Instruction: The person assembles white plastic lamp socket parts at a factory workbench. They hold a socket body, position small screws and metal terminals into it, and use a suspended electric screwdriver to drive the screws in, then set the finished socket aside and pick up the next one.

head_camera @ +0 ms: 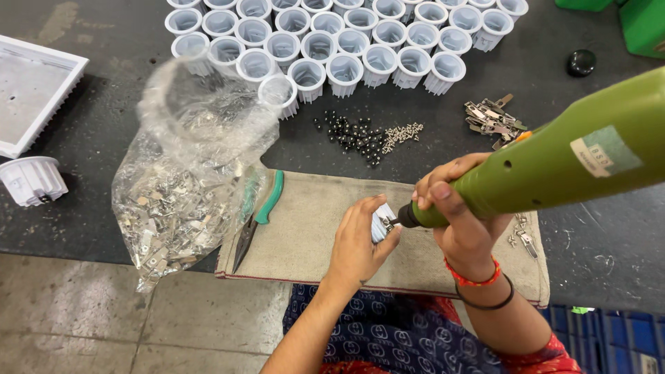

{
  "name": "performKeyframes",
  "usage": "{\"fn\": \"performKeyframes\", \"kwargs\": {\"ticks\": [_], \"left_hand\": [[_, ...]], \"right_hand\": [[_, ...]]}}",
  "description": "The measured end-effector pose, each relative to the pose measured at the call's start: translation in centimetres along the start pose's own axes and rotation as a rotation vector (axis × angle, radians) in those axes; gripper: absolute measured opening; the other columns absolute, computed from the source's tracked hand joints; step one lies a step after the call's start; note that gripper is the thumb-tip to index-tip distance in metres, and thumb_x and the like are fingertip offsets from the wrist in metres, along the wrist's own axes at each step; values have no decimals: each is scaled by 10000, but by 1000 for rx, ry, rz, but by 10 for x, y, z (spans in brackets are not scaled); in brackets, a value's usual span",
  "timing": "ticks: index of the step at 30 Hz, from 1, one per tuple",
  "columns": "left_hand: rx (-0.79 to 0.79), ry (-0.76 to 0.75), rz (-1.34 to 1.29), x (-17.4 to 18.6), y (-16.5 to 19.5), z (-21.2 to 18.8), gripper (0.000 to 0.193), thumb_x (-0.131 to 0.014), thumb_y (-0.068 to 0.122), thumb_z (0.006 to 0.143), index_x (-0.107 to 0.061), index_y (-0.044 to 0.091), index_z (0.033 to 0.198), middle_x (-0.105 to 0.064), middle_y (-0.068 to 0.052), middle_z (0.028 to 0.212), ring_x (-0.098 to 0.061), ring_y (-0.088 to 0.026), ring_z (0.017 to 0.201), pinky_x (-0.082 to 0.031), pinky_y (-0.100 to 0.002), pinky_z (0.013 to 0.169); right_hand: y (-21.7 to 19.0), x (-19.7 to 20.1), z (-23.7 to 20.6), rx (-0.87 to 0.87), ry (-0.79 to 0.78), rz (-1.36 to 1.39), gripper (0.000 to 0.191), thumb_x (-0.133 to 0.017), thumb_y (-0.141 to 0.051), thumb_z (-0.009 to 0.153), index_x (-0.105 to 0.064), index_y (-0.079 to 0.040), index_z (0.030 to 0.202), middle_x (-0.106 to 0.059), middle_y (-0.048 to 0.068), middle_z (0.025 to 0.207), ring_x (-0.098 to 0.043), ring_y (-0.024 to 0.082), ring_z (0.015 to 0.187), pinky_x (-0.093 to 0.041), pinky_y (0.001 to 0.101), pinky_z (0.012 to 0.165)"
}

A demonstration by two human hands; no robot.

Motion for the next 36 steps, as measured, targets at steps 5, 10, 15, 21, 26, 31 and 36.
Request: {"fn": "performKeyframes", "kwargs": {"ticks": [5,10,15,21,26,31,36], "left_hand": [[14,-14,-12,-1,-2,0,575,-792,218,878,-525,50,1359,-642,-185,1296,-630,-388,1167,-523,-456,988],[21,-20,7,-2,-3,-1,569,-782,230,895,-523,63,1372,-639,-173,1311,-631,-379,1169,-524,-452,989],[0,-11,3,-1,1,0,569,-780,228,898,-515,68,1375,-631,-169,1331,-626,-385,1194,-515,-458,1012],[-26,-24,27,1,5,1,580,-779,211,891,-505,42,1373,-621,-178,1338,-612,-393,1194,-503,-468,1022],[-22,-12,10,2,7,4,556,-779,195,893,-514,39,1357,-627,-163,1337,-621,-375,1191,-517,-453,1023],[-28,-9,25,3,9,6,572,-793,195,860,-525,33,1339,-625,-167,1325,-614,-386,1143,-509,-472,1003],[-10,-30,13,1,7,6,572,-789,204,870,-528,23,1346,-621,-162,1330,-619,-362,1115,-512,-473,991]], "right_hand": [[-3,2,-2,26,7,-16,200,-641,46,1016,-522,-25,1160,-593,95,849,-610,179,716,-545,363,735],[-3,3,-1,29,-6,4,183,-631,39,1044,-512,-28,1167,-602,100,845,-605,168,707,-550,364,735],[-3,5,-3,21,-29,-6,179,-612,45,1040,-504,-33,1159,-614,109,839,-611,177,706,-555,362,733],[2,6,-3,13,-79,-52,218,-579,80,1021,-467,-41,1164,-609,114,831,-610,178,695,-547,350,714],[2,4,-1,-36,-117,-74,263,-561,94,996,-438,-57,1173,-595,118,823,-582,186,679,-539,360,712],[-4,4,-2,-61,-133,-91,258,-572,70,986,-439,-59,1165,-577,107,802,-574,188,666,-536,382,730],[-7,4,-3,-46,-148,-96,250,-594,40,985,-441,-57,1157,-575,92,778,-577,176,648,-537,373,715]]}}
Point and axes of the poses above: each hand's wrist, its own z-axis towards the middle knuckle, its own x-axis out of the back of the hand, y = z × x, the point moved 9 cm from there along z, towards the middle knuckle
